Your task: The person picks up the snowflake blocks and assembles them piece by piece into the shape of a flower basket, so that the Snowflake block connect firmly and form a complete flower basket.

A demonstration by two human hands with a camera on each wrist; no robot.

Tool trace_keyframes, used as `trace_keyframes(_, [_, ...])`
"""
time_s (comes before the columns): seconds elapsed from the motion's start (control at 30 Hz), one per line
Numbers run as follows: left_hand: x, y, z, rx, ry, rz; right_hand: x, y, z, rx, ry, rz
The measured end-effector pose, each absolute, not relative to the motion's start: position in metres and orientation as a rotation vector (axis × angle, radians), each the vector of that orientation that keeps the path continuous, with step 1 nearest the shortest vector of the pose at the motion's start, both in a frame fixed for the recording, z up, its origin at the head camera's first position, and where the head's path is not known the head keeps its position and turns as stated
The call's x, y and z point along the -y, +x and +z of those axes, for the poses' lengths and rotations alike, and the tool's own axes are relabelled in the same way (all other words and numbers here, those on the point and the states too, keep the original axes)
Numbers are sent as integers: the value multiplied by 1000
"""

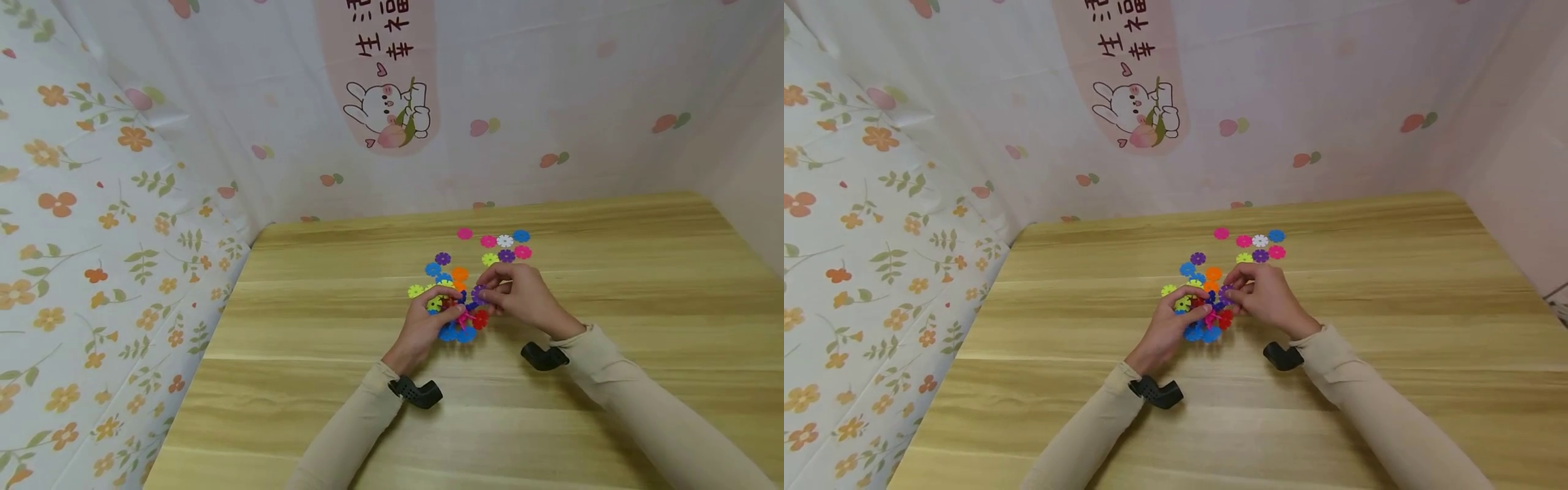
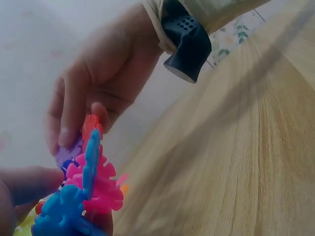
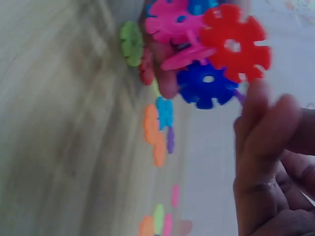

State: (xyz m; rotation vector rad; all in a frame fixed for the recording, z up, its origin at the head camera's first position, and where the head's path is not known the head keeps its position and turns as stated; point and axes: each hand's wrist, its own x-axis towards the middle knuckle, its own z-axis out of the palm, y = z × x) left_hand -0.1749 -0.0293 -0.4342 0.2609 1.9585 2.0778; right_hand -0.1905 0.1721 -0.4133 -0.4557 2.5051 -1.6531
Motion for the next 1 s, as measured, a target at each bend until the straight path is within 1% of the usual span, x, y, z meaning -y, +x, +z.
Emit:
trace_keyframes(0.23, [27, -172, -426, -1969, 270, 2092, -173, -186, -406, -2602, -543, -1619])
trace_keyframes(0.63, [21, -170, -427, -1982, 261, 2143, -167, -181, -414, -2713, -479, -1692])
trace_keyframes(0.8, [17, -168, -425, -2009, 237, 2170, -165, -180, -415, -2660, -432, -1708])
trace_keyframes(1.0, [14, -167, -421, -2048, 266, 2163, -162, -177, -415, -2672, -481, -1761])
